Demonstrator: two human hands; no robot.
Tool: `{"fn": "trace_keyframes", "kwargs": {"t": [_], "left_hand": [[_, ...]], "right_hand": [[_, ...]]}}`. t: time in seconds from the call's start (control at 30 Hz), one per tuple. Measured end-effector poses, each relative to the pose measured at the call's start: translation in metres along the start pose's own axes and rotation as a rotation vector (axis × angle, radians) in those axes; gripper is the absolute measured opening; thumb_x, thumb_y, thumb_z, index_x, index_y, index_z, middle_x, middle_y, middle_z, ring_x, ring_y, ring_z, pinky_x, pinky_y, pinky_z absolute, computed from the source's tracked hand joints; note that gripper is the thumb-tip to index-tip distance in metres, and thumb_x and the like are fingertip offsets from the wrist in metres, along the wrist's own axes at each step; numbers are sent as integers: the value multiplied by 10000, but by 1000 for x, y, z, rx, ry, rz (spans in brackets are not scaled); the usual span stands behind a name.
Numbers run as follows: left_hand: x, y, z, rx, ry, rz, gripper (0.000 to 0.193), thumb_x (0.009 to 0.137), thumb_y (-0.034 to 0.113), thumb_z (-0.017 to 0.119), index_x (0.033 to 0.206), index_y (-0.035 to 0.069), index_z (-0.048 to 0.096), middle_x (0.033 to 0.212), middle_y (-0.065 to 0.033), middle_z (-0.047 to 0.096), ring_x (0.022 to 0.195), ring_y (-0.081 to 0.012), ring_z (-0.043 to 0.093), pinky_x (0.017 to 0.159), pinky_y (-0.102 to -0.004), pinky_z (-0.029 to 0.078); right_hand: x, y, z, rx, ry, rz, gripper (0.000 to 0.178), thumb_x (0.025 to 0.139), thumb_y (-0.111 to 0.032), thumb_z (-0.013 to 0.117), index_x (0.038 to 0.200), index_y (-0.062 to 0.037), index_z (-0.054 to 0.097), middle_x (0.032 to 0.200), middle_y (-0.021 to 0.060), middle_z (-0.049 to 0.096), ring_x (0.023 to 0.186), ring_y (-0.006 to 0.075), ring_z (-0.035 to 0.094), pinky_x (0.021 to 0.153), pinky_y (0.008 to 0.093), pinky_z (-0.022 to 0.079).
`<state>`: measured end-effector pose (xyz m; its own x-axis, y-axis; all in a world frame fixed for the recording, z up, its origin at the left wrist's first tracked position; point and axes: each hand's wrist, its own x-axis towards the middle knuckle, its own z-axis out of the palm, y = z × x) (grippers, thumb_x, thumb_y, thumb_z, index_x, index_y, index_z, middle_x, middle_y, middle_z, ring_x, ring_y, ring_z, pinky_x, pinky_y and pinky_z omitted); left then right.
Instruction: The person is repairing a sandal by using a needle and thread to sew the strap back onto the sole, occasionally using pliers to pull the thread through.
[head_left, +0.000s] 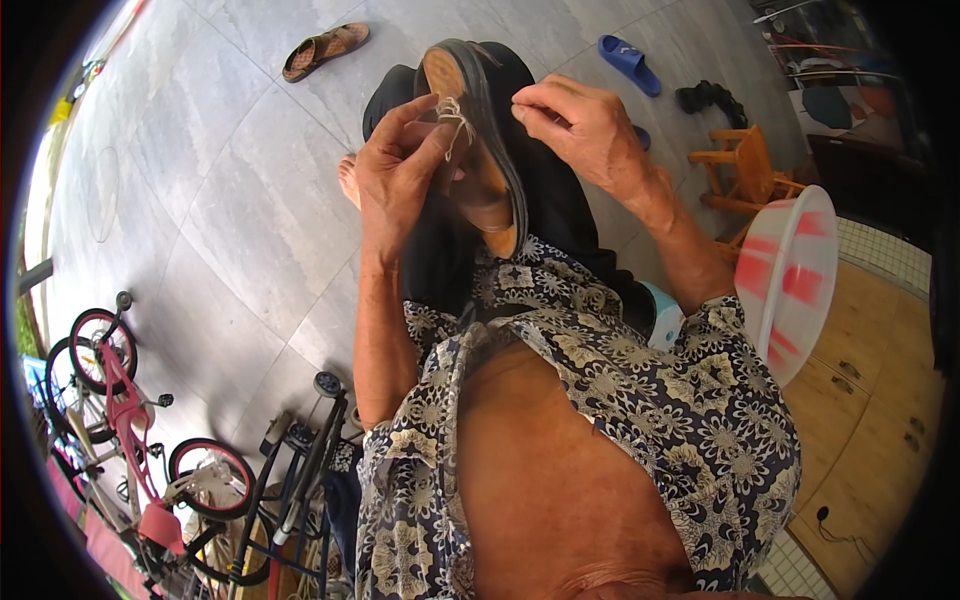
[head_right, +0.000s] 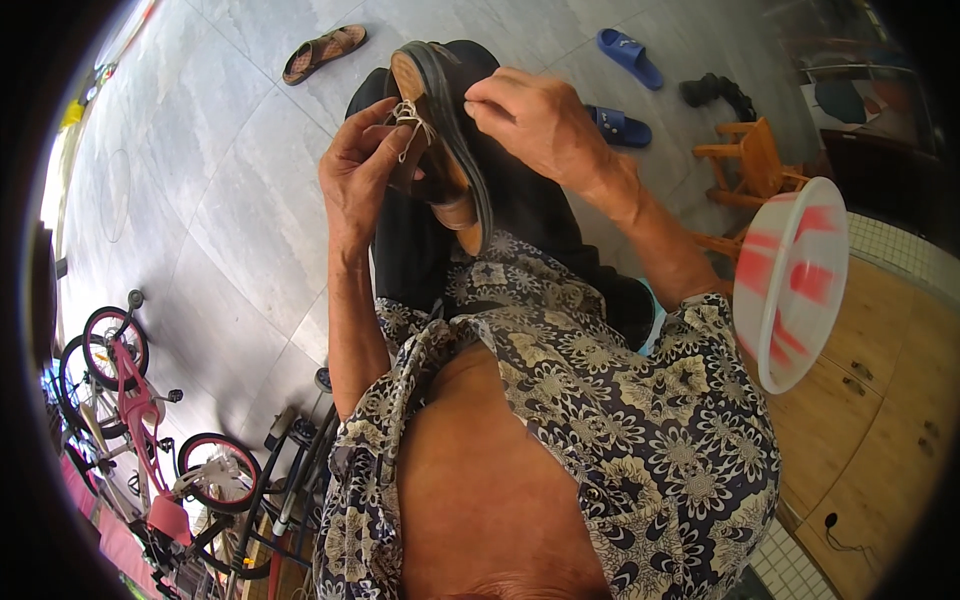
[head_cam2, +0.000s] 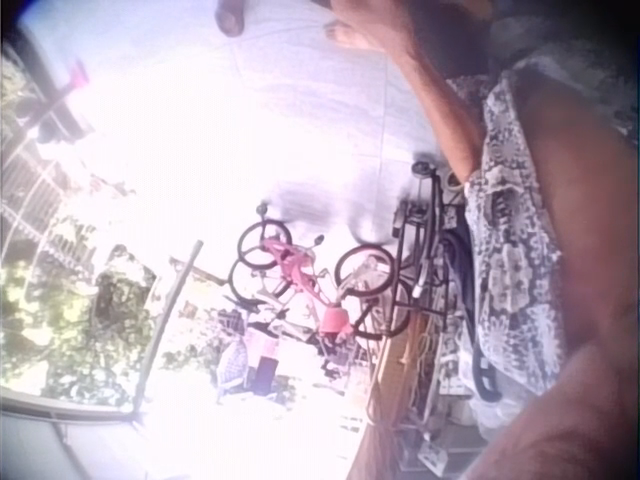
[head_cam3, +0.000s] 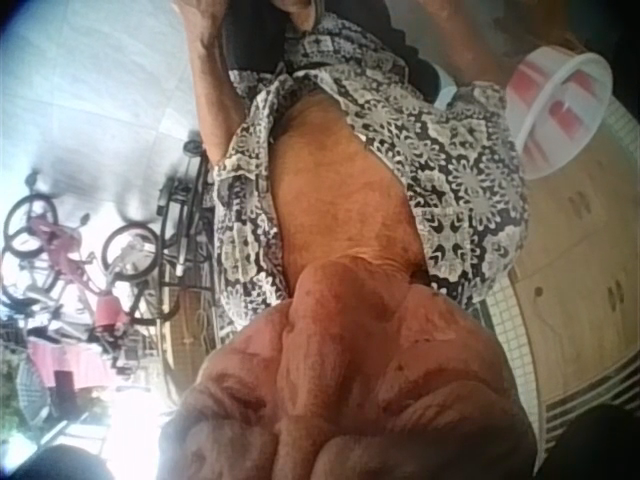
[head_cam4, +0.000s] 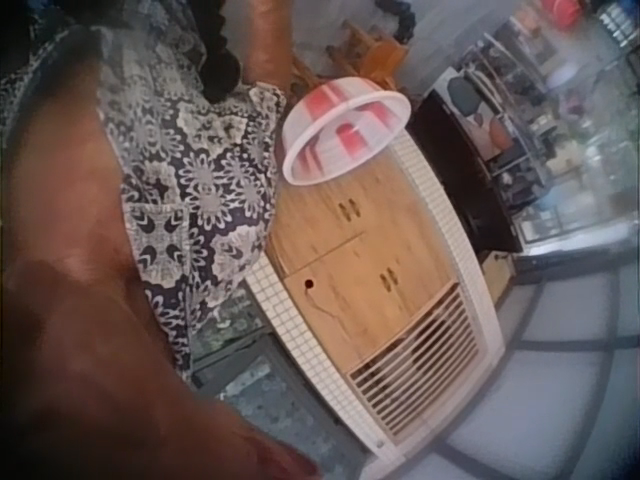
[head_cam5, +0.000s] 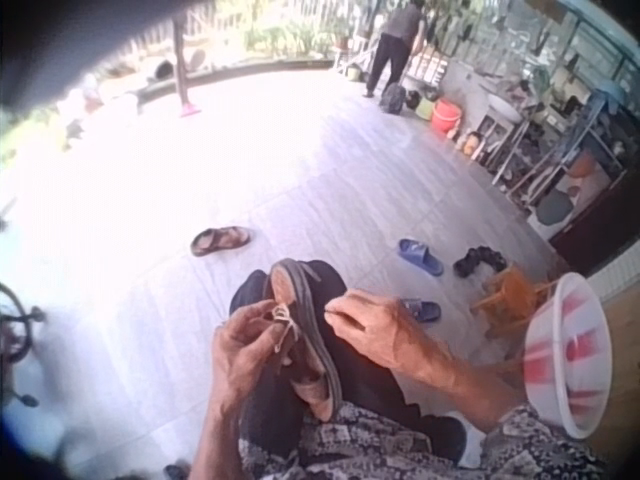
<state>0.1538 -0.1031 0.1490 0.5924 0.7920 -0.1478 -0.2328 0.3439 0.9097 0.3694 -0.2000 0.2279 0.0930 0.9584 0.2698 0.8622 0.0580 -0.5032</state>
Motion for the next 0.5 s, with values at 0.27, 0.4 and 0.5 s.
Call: {"fn": "trace_keyframes", "kwargs": {"t": [0.27, 0.4, 0.5], "left_hand": [[-5, 0, -4, -13, -17, 13, 393, 1043, 74, 733, 1390, -76, 626, 945, -100, 781, 696, -142, 717, 585, -251, 554], [-6, 0, -8, -9, -31, -14, 413, 1025, 64, 752, 1407, -56, 651, 1019, -118, 797, 771, -161, 752, 664, -277, 629], [-4, -1, -10, -39, -20, -8, 417, 1023, 68, 754, 1409, -53, 653, 1011, -117, 797, 754, -160, 749, 653, -274, 625]], "right_hand": [[17, -14, 30, -1, -92, -166, 137, 965, -109, 766, 1056, -14, 729, 936, 100, 712, 795, 308, 729, 691, 398, 590], [19, -11, 35, -15, -126, -186, 118, 954, -52, 768, 1053, -5, 725, 916, 91, 703, 750, 275, 708, 670, 374, 569], [17, -7, 35, -18, -93, -128, 107, 951, -41, 759, 1046, -7, 722, 897, 88, 700, 731, 250, 705, 650, 360, 563]]}}
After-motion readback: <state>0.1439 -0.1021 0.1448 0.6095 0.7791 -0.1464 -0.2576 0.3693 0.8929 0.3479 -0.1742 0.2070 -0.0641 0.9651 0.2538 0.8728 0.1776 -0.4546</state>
